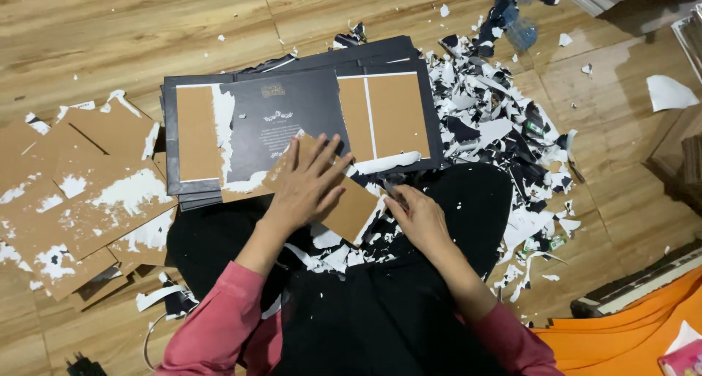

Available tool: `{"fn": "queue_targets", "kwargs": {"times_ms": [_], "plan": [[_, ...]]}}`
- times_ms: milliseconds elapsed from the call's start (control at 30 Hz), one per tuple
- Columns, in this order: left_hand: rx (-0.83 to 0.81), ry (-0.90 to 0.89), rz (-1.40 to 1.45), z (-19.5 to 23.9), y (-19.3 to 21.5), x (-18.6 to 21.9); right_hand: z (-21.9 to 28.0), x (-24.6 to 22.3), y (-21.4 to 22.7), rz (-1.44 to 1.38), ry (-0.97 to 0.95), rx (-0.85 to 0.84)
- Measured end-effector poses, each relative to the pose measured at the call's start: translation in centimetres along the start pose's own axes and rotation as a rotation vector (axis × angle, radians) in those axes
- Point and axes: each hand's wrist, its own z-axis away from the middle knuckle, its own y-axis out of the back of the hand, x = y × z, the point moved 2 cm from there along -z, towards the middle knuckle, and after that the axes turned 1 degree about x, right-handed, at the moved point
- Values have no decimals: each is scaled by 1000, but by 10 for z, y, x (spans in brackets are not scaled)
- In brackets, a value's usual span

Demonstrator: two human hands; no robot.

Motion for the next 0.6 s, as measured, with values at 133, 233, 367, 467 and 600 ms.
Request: {"fn": "queue_targets", "kwargs": {"times_ms": [133,233,367,467,600], "plan": [[77,34,9,11,11,16,1,9,-15,-67,-12,-31],[118,72,-8,17,12,17,4,3,-19,-123,-31,-34],[121,100,42,14,11,10,4,9,-39,-29,46,-146],[97,120,132,17,10,10,11,28,-63,-377,-13,-205],[119,192,272,13,23,5,18,13,-52,-902,-128,-191]]}}
